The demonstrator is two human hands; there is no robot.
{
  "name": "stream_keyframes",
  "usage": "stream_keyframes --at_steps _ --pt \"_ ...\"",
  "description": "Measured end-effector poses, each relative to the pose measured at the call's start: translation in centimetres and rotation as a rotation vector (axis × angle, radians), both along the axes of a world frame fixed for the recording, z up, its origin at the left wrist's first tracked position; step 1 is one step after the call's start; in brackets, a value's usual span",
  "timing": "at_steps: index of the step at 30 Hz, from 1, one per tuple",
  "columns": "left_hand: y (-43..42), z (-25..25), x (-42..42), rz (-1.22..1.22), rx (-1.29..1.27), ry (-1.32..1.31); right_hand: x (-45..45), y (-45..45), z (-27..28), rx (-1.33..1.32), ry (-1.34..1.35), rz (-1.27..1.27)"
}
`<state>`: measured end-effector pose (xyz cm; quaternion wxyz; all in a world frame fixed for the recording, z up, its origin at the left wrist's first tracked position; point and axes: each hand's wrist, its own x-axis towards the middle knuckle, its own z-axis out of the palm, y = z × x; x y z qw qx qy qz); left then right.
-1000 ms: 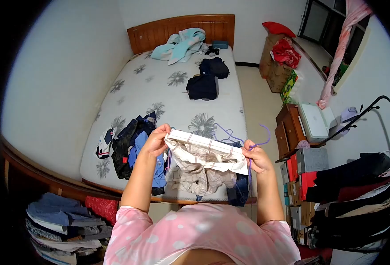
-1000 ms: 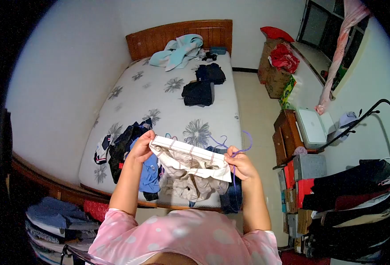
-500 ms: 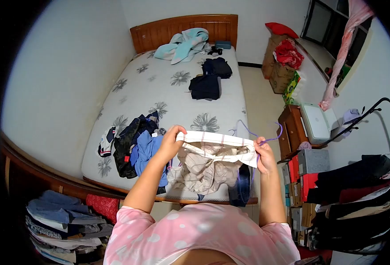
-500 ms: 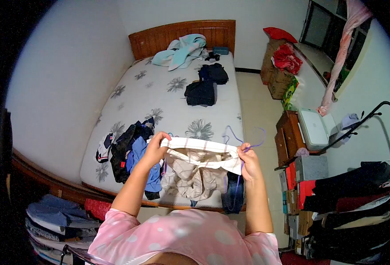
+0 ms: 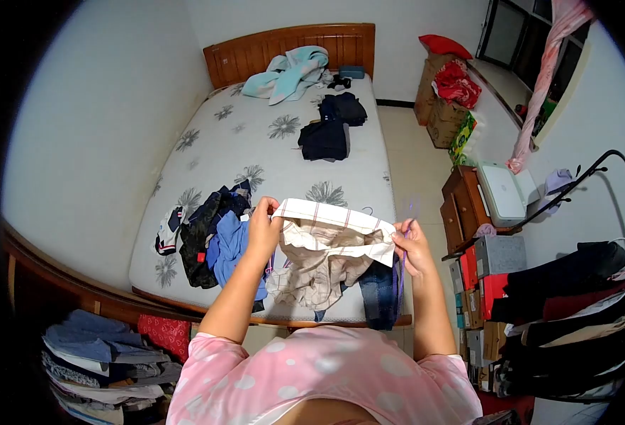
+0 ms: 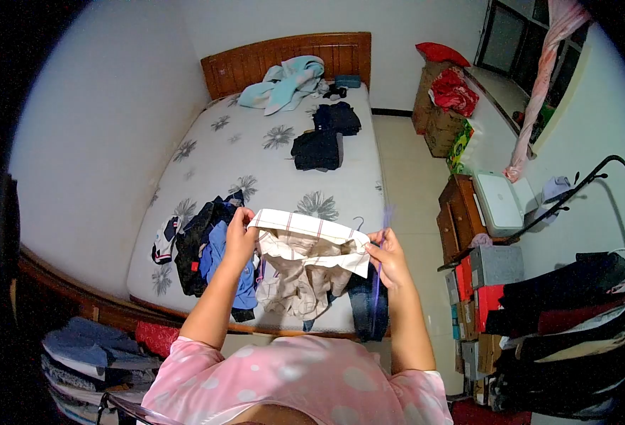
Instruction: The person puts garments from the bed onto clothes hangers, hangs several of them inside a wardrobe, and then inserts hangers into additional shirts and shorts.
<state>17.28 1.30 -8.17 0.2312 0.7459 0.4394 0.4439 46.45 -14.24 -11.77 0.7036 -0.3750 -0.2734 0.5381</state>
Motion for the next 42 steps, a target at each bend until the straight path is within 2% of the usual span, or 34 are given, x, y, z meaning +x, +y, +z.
stream_keyframes --at_steps 3,6,9,10,13,16,17,20,24,30,31,35,38,42 --pt "1.0 -1.2 -0.5 -0.055 -0.095 -0.099 0.5 0.3 -1.1 0.241 0.254 0.101" --pt "2.5 -2.1 -0.9 -0.085 -0.083 -0.143 0.4 0.5 -0.7 0.251 0.224 0.104" --pt "2.3 -1.1 -1.2 -0.128 -0.194 -0.170 0.6 0.8 -1.1 0.240 0.214 0.083" --pt "2.0 -0.6 -1.3 -0.144 -0.225 -0.179 0.8 0.8 -1.3 0.180 0.096 0.059" --pt "1.0 1.8 -1.4 -0.247 -0.091 -0.020 1.7 0.7 -1.9 -0.028 -0.323 0.000" --pt "-0.8 5.0 -1.0 -0.269 -0.196 0.153 1.6 -0.3 -0.5 -0.113 -0.444 -0.059" --pt "-0.4 4.6 -1.0 -0.285 -0.206 0.174 1.7 -0.8 -0.2 -0.168 -0.493 -0.066" --pt "0.3 3.9 -0.9 -0.291 -0.165 0.268 1.4 -1.0 0.3 -0.087 -0.970 -0.308" --pt "1.2 3.1 -1.0 -0.215 -0.082 0.243 -0.4 -3.0 3.9 -0.093 -0.601 -0.257" --pt "2.2 2.8 -1.0 -0.166 -0.159 0.150 -1.8 -3.8 2.9 0.013 -0.425 0.061" --pt "2.0 2.9 -0.9 -0.169 -0.159 0.158 -2.0 -3.7 2.7 -0.027 -0.438 0.107" --pt "1.1 3.5 -0.3 -0.147 -0.104 0.209 -4.4 -2.5 2.6 -0.004 -0.792 -0.034" --pt "0.5 4.1 0.1 -0.122 -0.078 0.212 -5.3 -1.9 2.0 0.101 -0.952 -0.197" --pt "0.5 3.6 0.4 -0.084 -0.015 0.213 -5.5 -2.1 2.5 0.083 -0.779 0.001"
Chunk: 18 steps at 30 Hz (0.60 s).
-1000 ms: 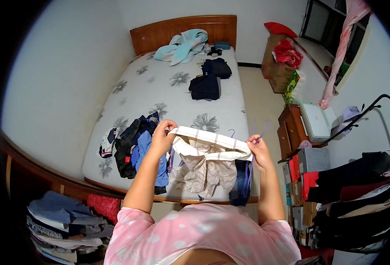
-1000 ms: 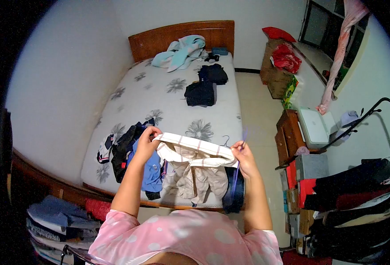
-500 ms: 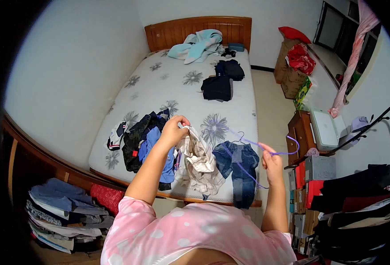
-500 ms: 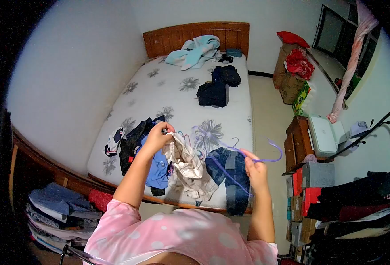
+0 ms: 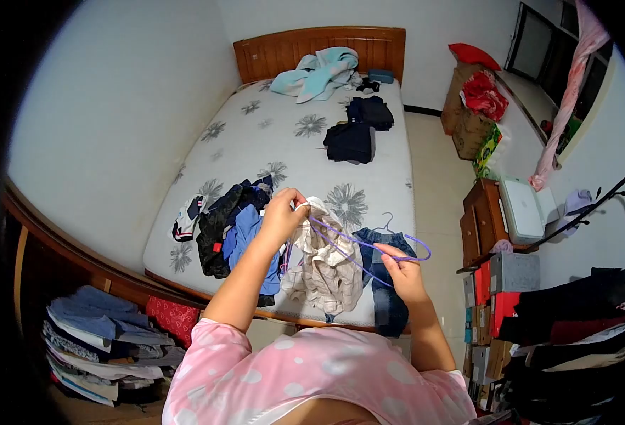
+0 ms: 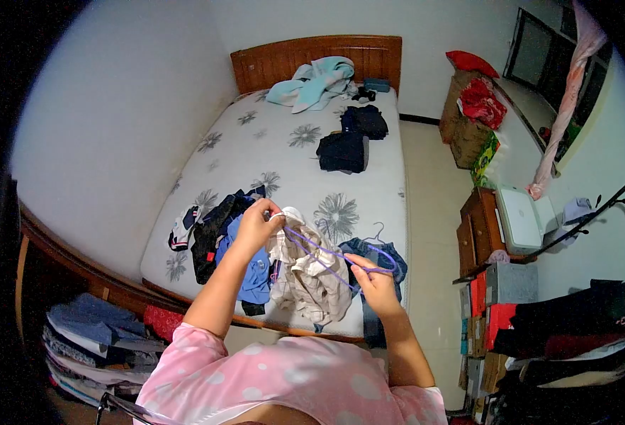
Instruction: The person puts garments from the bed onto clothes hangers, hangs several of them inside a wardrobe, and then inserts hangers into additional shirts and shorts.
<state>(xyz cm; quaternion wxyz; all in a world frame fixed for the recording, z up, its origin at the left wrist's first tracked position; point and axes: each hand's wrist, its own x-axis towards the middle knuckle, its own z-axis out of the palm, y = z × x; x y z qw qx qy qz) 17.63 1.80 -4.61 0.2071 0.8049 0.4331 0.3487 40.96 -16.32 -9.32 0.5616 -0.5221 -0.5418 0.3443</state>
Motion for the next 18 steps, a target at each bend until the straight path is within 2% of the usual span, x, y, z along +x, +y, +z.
stream_keyframes --at_steps 4,10,11,14,15,18 --pt "-1.4 0.4 1.0 -0.021 0.014 0.014 -0.4 0.8 0.3 0.019 -0.008 -0.024" --pt "-6.1 0.4 4.0 -0.174 0.125 -0.054 -2.5 2.3 1.1 -0.034 -0.055 -0.150" --pt "-6.9 0.2 4.3 -0.209 0.151 -0.065 -2.6 3.0 0.1 0.161 -0.116 -0.147" --pt "-8.6 -1.1 4.8 -0.339 0.127 -0.063 -2.9 3.1 -0.7 0.156 -0.028 -0.092" --pt "-8.9 -1.0 4.5 -0.397 0.024 -0.041 -2.8 3.0 -0.8 0.132 -0.005 -0.109" --pt "-8.1 -1.8 2.6 -0.450 0.092 0.040 -2.0 2.7 -1.2 0.104 0.035 -0.143"
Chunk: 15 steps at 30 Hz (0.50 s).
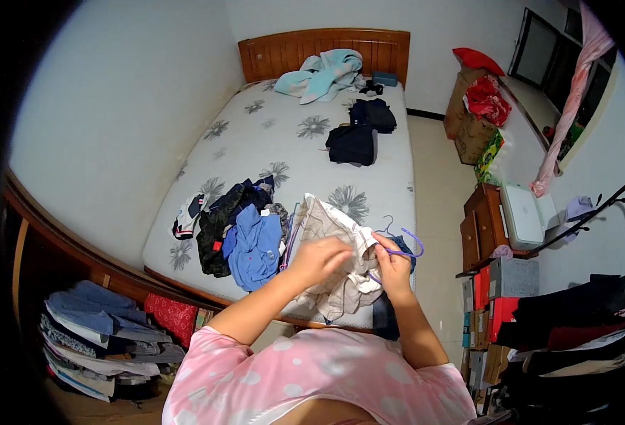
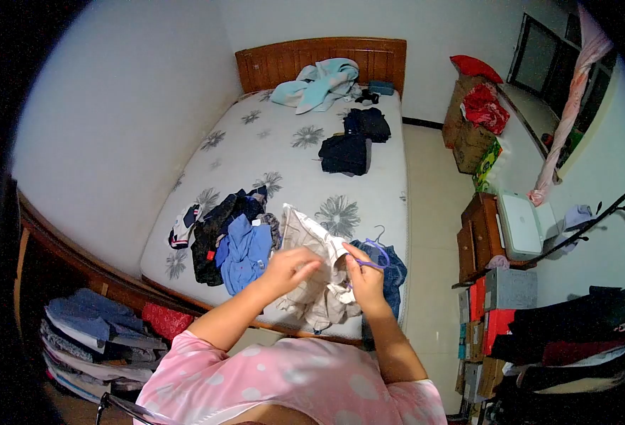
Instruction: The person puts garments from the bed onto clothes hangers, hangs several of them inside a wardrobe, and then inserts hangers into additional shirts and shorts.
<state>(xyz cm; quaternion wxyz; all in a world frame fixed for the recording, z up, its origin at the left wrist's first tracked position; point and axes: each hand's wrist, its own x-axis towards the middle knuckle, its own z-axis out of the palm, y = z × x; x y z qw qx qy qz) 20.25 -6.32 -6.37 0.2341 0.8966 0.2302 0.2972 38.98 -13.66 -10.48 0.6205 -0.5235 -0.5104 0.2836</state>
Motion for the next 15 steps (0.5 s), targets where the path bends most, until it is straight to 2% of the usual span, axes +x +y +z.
stream_keyframes --at_steps 1,4,7,10,12,13,15 --pt "1.0 0.3 -0.4 0.065 0.227 -0.050 0.3 0.0 -0.3 0.020 -0.006 -0.003" --pt "2.9 4.1 -0.2 0.264 0.564 -0.133 0.9 -0.3 -0.3 0.047 -0.026 0.016" --pt "6.3 3.1 -0.9 0.128 0.625 0.104 1.1 -0.6 0.1 0.065 -0.026 0.064" --pt "7.3 1.3 -1.7 0.023 0.343 0.390 1.6 -0.7 0.7 0.085 -0.069 0.044" --pt "6.6 0.6 -1.5 0.047 0.355 0.326 2.1 -0.8 0.9 0.107 -0.110 0.010" --pt "6.2 0.5 -1.2 0.050 0.349 0.318 2.7 -1.0 1.3 0.084 -0.233 0.032" --pt "5.2 0.5 -0.3 0.011 0.336 0.269 2.2 -0.6 2.5 0.198 -0.338 -0.025"
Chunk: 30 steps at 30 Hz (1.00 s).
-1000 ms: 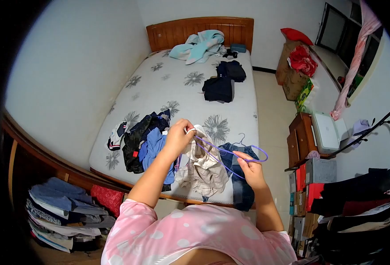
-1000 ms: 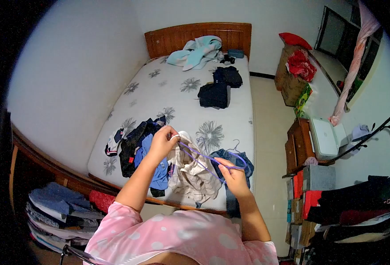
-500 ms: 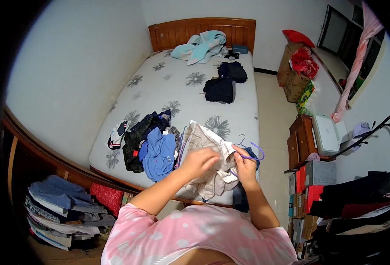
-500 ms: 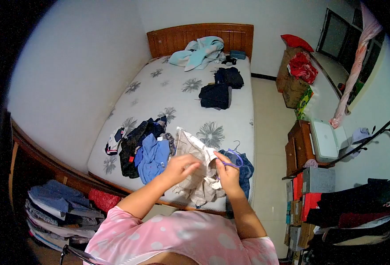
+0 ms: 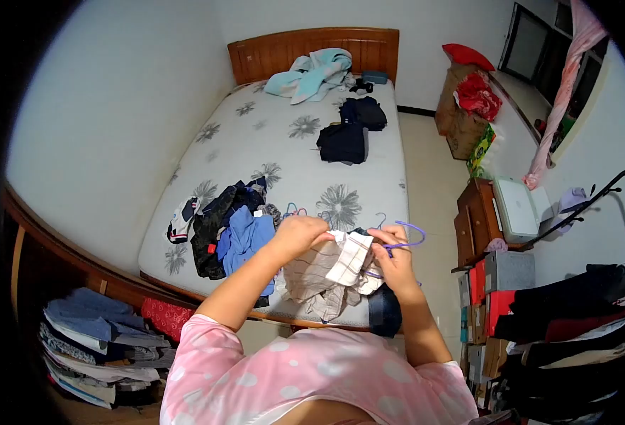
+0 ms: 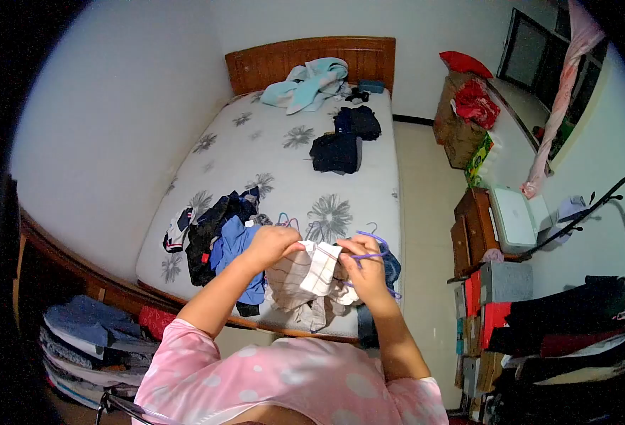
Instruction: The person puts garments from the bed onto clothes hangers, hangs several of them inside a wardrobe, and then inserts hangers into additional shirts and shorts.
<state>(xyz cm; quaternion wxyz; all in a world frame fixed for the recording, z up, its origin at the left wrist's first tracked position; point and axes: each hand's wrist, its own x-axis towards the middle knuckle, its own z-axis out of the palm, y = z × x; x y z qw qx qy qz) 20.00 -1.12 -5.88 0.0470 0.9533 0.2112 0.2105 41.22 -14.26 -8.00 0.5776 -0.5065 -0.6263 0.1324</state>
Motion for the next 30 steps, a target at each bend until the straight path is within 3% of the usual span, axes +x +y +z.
stream_keyframes --at_steps 7,8,9,11,14,17,18,21,22,25,30 --pt "-3.2 -0.5 3.5 -0.113 -0.218 -0.369 -3.0 1.5 1.3 -0.012 -0.179 0.026" --pt "-2.9 -0.4 3.5 -0.035 -0.286 -0.206 -3.1 1.7 1.4 -0.001 -0.195 0.014" --pt "-2.2 -0.5 3.5 -0.075 -0.293 -0.284 -3.1 1.9 1.5 -0.007 -0.217 0.030" --pt "-2.1 -0.7 3.0 -0.069 -0.475 -0.276 -2.9 2.4 1.7 -0.018 -0.258 0.059" --pt "-0.8 -1.7 1.6 -0.206 -1.166 -0.547 -2.4 2.7 1.3 -0.073 -0.236 0.163" --pt "-1.9 -0.4 1.7 -0.296 -1.244 -0.616 -1.8 2.6 1.3 -0.120 -0.204 0.217" --pt "-1.4 0.1 1.4 -0.179 -0.933 -0.409 -1.7 2.5 1.5 -0.139 -0.182 0.209" --pt "-3.1 1.5 1.8 -0.211 -0.993 -0.333 -1.5 2.5 1.4 -0.160 -0.152 0.188" --pt "-3.2 2.3 1.6 -0.130 -0.901 -0.183 -1.7 2.5 1.6 -0.170 -0.155 0.177" --pt "-3.8 0.8 2.5 -0.080 -0.556 -0.206 -2.3 2.9 1.1 -0.122 -0.244 0.117" --pt "-5.2 2.4 3.0 0.059 -0.498 -0.220 -2.2 2.7 1.1 -0.050 -0.172 0.099"
